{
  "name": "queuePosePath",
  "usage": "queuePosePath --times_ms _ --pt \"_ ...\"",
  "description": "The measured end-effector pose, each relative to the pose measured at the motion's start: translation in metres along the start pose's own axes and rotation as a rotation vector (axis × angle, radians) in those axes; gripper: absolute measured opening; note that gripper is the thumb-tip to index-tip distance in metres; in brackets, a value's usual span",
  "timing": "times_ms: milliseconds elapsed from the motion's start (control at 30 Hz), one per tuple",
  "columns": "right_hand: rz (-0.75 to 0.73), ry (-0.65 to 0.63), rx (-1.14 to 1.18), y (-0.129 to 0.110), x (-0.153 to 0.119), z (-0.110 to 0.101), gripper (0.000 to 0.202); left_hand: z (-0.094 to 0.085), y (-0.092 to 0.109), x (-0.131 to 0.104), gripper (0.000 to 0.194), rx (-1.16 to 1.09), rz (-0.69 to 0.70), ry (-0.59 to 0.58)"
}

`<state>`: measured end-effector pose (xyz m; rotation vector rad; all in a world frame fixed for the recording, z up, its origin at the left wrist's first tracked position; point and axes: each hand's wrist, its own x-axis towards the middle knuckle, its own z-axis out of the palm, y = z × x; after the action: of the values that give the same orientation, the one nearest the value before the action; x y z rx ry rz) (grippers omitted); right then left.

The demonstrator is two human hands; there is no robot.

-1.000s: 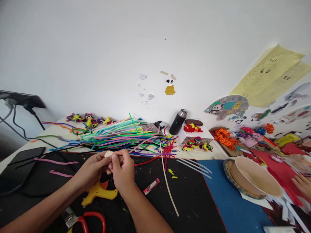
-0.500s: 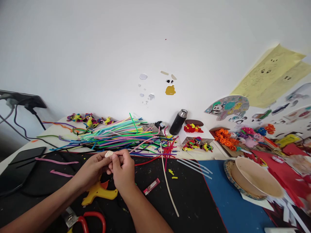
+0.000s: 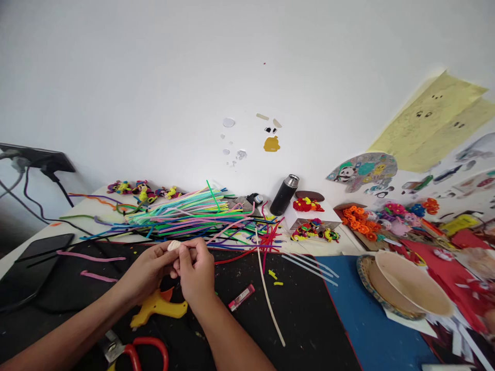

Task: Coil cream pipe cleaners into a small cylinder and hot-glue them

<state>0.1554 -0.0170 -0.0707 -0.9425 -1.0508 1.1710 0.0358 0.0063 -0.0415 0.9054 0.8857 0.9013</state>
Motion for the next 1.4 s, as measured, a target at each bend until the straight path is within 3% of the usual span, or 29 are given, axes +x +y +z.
queuePosePath --times_ms 1400 --pt "-0.001 0.000 -0.011 0.0019 0.0001 -0.0013 0.035 -0.0025 -0.0056 0.0010 0.041 -0.004 -0.012 -0.004"
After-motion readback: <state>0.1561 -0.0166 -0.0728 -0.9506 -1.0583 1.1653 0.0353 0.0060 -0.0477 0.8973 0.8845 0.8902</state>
